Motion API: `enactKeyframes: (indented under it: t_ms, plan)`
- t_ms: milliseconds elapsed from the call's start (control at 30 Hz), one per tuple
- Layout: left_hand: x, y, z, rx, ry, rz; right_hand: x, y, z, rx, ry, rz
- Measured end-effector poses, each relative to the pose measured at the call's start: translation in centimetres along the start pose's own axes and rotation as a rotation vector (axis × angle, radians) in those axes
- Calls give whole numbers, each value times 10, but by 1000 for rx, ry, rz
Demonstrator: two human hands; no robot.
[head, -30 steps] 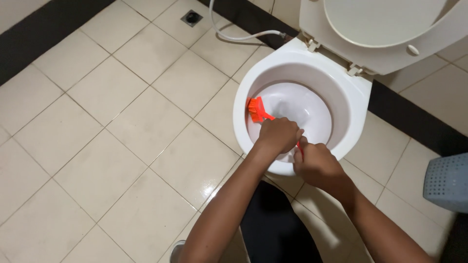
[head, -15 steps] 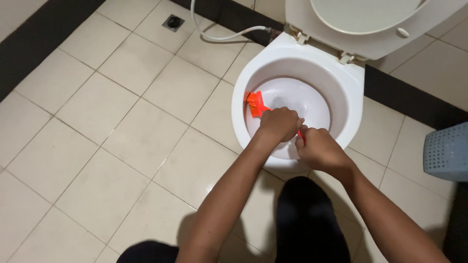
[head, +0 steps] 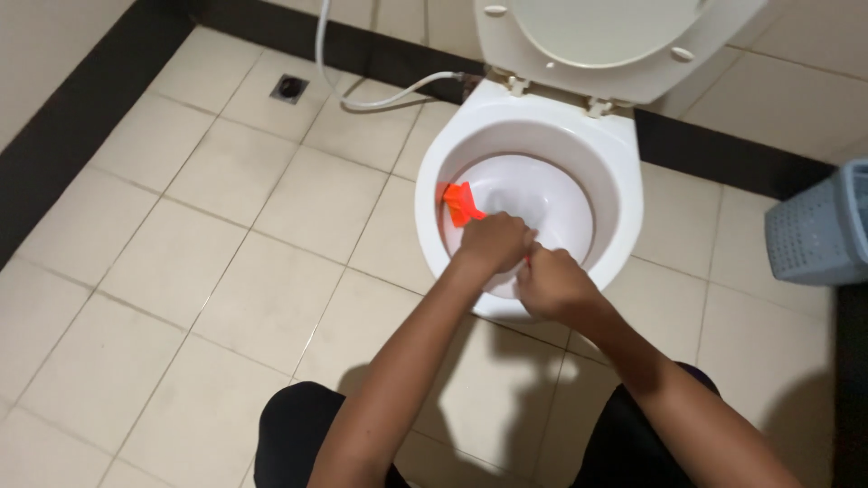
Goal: The person kneels on the floor and uses a red toilet brush to scrub the inside of a white toilet bowl. They scrub the sides and bottom of the bowl in a circular motion, then rinse the brush in the water.
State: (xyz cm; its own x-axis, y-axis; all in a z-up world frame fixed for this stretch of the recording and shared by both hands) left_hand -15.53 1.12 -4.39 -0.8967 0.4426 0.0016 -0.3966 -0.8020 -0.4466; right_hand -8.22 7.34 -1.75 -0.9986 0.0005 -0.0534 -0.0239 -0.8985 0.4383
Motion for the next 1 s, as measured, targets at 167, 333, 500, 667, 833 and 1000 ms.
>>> enactKeyframes:
  t_ms: [167,333,500,667,833,1000]
  plan:
    - [20,8,-4,3,-14,-41,6,24,24,93,10,-226]
    - [13,9,5,10,8,-50,0,22,18,77,2,-285]
    - [-14,11,18,24,28,-77,-24,42,15,40,26,-219]
    - [-46,6,47,-26,27,-83,-36,58,14,9,43,-233]
    - [-25,18,32,-55,23,-109,-23,63,7,2,17,-221]
    - [7,29,9,-21,108,-147,1,60,2,31,-64,-296]
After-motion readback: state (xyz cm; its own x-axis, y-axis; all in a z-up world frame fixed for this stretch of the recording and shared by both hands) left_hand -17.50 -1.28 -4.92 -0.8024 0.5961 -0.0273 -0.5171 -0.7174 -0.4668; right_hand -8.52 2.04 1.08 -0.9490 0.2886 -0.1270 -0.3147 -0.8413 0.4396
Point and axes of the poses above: each hand's wrist, its own x-axis towards the middle knuckle, its own z-axis out of the back of the hand, y = z × x, the point moved 9 cm from there along x, towards the middle knuckle, and after that the axes turned 14 degrees about -y, right-handed, at the moved point
